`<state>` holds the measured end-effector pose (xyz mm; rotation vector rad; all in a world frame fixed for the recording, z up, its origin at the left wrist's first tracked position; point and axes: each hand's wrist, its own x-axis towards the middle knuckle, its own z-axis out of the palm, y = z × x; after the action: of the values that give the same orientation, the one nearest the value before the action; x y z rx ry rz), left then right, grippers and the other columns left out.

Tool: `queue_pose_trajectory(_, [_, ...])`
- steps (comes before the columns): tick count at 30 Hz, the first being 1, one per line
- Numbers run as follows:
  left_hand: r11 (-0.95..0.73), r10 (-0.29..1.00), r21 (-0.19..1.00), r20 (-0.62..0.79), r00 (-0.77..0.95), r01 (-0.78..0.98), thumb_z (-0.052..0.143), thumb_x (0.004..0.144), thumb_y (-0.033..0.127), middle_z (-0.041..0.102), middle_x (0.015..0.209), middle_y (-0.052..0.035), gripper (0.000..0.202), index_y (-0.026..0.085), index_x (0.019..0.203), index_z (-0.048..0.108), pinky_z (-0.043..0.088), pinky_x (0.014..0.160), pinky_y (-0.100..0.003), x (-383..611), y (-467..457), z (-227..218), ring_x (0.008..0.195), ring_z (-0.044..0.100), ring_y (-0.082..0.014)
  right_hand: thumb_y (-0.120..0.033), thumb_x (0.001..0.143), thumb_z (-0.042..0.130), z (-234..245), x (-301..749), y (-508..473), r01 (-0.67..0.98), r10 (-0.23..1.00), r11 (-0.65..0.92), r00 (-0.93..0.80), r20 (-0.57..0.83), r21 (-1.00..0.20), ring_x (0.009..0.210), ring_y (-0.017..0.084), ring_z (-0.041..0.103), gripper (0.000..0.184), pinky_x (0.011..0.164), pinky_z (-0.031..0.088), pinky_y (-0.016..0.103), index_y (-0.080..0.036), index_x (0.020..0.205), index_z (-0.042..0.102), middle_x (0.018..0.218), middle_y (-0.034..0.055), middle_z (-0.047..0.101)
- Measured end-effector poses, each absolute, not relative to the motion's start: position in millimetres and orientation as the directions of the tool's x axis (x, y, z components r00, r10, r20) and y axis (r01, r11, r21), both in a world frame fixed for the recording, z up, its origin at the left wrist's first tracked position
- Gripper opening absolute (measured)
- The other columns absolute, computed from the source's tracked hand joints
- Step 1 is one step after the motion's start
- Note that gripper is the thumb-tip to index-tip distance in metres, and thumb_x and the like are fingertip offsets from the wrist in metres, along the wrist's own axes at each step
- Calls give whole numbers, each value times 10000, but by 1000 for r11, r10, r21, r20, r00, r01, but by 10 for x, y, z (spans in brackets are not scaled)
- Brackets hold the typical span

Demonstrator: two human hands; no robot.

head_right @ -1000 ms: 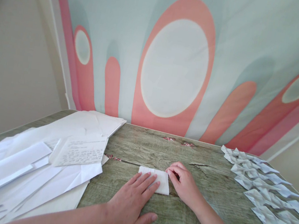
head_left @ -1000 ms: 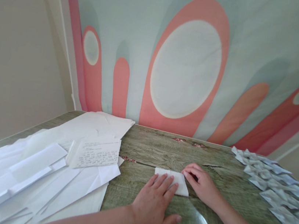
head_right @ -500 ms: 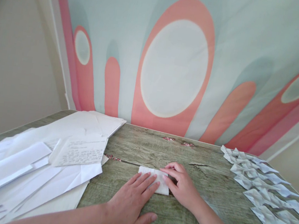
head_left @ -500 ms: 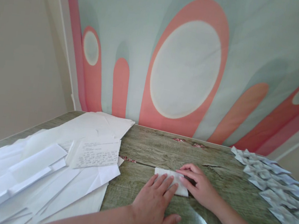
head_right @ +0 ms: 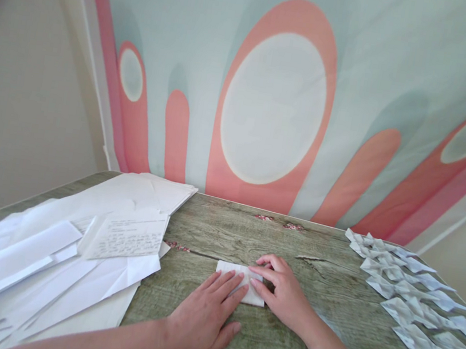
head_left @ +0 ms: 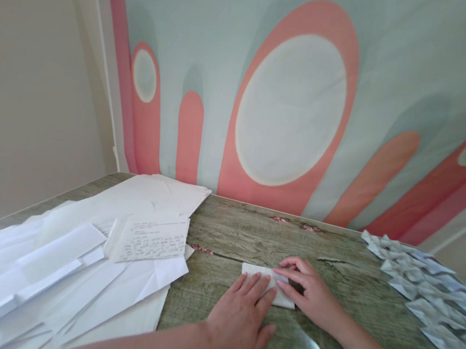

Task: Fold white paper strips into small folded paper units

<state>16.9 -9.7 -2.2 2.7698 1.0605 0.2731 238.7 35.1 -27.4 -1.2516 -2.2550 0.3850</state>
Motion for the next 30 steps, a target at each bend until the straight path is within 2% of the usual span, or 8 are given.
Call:
queue_pose_trajectory(4, [-731,683,141,130,719,668,333,929,293,350,1399,-126,419,133,1313,381,261,1063,-389,194,-42,-56,1291,305,-247,-328,857,510,-288,2391,357,701,848,531,-434,305,-477,1031,223,493,270,892,405,381,-241,1079,638,1074,82,540])
queue_pose_trajectory(9, [-721,693,47,79,717,691,418,879,134,469,1296,-168,348,82,1218,479,379,992,-349,182,70,-17,1188,454,-249,-330,855,514,-303,2403,367,698,848,530,-438,299,-482,1033,226,496,277,891,407,385,-243,1091,631,1083,85,539])
queue_pose_trajectory(17, [-735,671,-25,111,733,677,422,902,120,553,1201,-171,304,78,1192,500,440,936,-378,186,58,-46,1098,537,-249,-334,860,512,-317,2418,373,704,849,529,-445,286,-473,1038,223,487,287,896,399,384,-245,1109,622,1090,87,529])
queue_pose_trajectory(30, [-733,677,-27,72,733,680,390,907,130,521,1234,-194,321,61,1201,496,436,934,-393,195,3,-24,1120,519,-261,-327,857,517,-316,2416,378,705,852,524,-438,287,-478,1032,222,491,305,893,402,383,-267,1141,608,1092,79,532])
